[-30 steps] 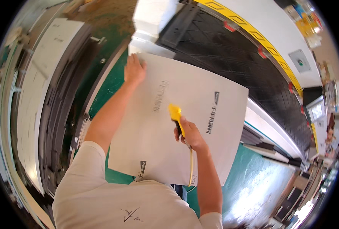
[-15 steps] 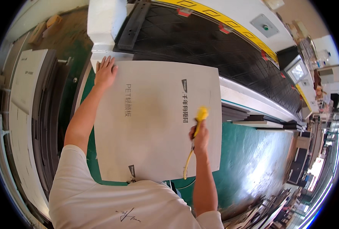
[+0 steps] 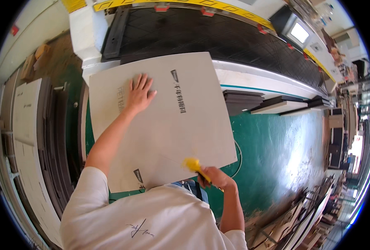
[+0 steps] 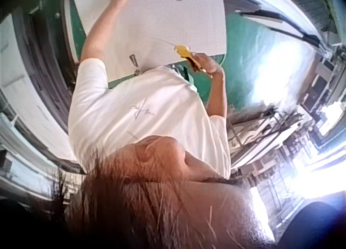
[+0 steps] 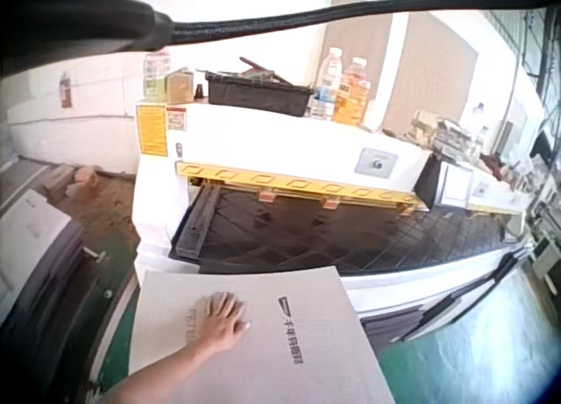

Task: The person cleans the surface of large white rectangular panels using a yellow air blower and a small scraper. They systematically remove dust and debris from the panels, which are stacked on a workbench in a workshop environment.

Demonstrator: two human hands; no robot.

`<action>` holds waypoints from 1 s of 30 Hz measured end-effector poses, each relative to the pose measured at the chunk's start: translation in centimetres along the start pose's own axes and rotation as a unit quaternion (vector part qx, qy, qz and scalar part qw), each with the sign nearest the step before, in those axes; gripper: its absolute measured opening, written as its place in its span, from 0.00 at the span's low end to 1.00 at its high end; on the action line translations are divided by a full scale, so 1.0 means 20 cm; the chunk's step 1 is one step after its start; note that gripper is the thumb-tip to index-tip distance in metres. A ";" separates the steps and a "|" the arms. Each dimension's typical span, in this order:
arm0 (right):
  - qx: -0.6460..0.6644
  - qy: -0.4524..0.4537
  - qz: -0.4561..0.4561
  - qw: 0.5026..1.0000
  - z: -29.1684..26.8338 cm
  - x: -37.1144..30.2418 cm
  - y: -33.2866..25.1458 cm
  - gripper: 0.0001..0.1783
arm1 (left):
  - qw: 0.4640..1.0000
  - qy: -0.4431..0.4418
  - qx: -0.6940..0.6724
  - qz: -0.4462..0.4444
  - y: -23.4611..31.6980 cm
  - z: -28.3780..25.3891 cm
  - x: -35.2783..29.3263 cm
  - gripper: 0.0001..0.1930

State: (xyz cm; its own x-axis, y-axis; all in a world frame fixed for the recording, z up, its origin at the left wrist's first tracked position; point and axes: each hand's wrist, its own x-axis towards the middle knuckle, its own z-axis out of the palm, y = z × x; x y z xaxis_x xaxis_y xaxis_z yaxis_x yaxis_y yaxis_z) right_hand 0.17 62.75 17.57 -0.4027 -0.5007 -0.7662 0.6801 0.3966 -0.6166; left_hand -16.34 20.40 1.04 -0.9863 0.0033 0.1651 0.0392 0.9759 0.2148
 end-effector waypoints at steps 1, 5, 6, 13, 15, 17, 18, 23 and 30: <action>0.065 0.055 -0.045 0.995 -0.07 0.02 0.12 0.32 | 1.000 0.003 -0.012 0.019 0.08 0.00 -0.03 0.34; 0.240 0.372 -0.143 0.885 -0.11 0.06 0.20 0.36 | 0.996 -0.033 -0.030 0.073 0.40 -0.03 -0.13 0.33; 0.210 0.284 -0.083 0.932 -0.13 0.02 0.20 0.36 | 0.995 -0.030 -0.037 0.091 0.46 -0.02 -0.12 0.34; 0.343 0.345 -0.154 0.860 -0.25 0.18 0.09 0.36 | 0.993 -0.005 -0.053 0.101 0.63 0.06 0.24 0.34; 0.297 0.185 -0.132 0.927 -0.30 0.29 -0.10 0.37 | 0.998 0.022 -0.028 0.057 0.61 0.16 0.45 0.35; 0.227 0.206 -0.131 0.943 -0.32 0.45 -0.28 0.37 | 1.000 0.031 -0.002 0.005 0.59 0.26 0.67 0.36; 0.252 0.244 -0.162 0.922 -0.35 0.54 -0.37 0.36 | 0.999 0.043 0.013 -0.015 0.58 0.30 0.77 0.36; 0.250 0.193 -0.163 0.935 -0.44 0.60 -0.59 0.36 | 0.999 0.011 0.026 0.032 0.56 0.41 1.11 0.33; 0.115 0.212 -0.015 0.970 -0.14 -0.22 0.11 0.34 | 0.995 0.010 0.029 0.093 0.78 0.49 1.20 0.32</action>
State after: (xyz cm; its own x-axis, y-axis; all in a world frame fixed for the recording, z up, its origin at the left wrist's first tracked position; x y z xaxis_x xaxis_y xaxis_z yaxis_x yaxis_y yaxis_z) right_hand 1.77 67.97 19.07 -0.6069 -0.1286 -0.7843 0.7634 0.1801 -0.6203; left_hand -40.89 37.80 -1.15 -0.9597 0.1807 0.2150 0.2100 0.9700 0.1222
